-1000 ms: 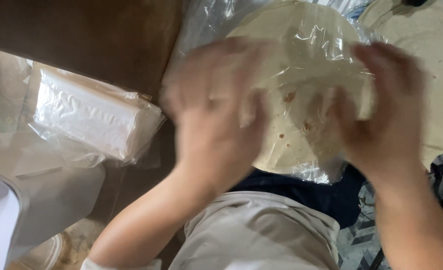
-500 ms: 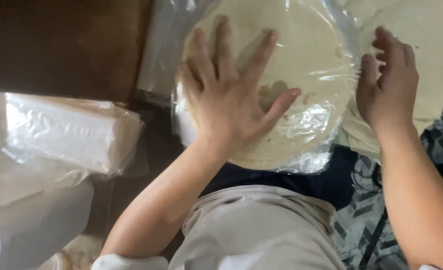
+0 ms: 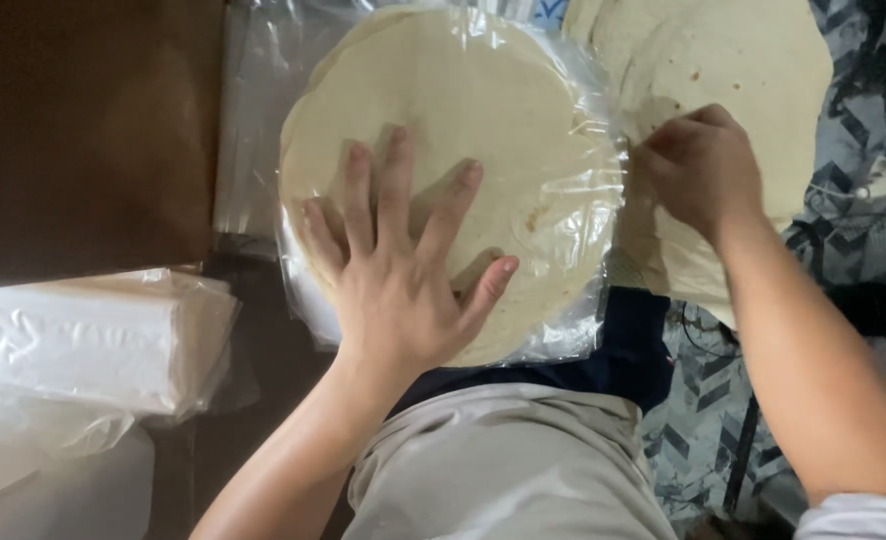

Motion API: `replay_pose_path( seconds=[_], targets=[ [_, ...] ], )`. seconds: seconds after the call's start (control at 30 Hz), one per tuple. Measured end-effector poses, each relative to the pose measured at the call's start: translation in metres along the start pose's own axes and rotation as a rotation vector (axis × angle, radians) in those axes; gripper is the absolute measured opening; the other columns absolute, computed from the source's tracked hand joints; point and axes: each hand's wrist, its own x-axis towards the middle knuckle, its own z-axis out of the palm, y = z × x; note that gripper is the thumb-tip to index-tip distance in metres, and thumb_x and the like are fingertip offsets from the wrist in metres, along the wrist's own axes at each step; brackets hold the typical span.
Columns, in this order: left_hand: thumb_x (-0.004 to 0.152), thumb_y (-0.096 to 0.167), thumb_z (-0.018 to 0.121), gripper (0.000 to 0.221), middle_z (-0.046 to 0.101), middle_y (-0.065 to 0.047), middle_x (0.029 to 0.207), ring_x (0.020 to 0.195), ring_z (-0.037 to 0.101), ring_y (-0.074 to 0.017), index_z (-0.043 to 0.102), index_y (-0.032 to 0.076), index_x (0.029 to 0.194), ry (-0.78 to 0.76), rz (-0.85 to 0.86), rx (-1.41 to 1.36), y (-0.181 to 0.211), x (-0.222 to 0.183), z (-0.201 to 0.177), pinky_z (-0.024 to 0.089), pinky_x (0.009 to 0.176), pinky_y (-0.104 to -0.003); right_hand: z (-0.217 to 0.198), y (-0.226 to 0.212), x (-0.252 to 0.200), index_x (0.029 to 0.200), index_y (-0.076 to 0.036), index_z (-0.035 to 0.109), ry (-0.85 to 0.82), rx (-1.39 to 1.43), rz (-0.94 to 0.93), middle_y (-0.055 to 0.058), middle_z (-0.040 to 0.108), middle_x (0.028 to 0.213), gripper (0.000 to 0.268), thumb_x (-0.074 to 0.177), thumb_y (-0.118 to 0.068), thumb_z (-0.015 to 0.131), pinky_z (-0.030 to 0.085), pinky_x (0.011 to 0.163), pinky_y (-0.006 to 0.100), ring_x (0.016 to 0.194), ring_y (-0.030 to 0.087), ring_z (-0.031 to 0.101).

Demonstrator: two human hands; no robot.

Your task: The person places individual tortillas into plastic wrap, stacks them, and folds the edges of the wrap around the stacks by hand.

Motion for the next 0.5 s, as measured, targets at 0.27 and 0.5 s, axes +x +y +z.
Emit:
replay_pose_path(
  seconds=[0.27,0.5],
  targets=[
    [0.097,0.080,0.049,0.081,0.026,-0.022,0.168,0.157,0.008,-0.0450,0.056,0.025,0.156,0.019,0.024,-0.018,0.001,0.000,-0.002,-0.008,0.116,-0.073,0.007,-0.020,0.010,0.110,-0.002,0.068,0.178,-0.183,0.314,0.016,0.073,0.077,0.026,0.104,-0.027,0.069,0.054,0.060,0.048,0.068,0.037,0.069],
    [0.094,0.076,0.055,0.077,0.021,-0.024,0.168,0.157,0.005,-0.0479,0.057,0.024,0.151,-0.013,-0.009,-0.043,-0.022,-0.012,-0.008,0.004,0.119,-0.080,-0.114,-0.003,0.027,0.106,-0.012,0.075,0.122,-0.134,0.302,0.012,0.075,0.086,0.020,0.105,-0.032,0.070,0.053,0.055,0.045,0.066,0.029,0.069]
  ],
)
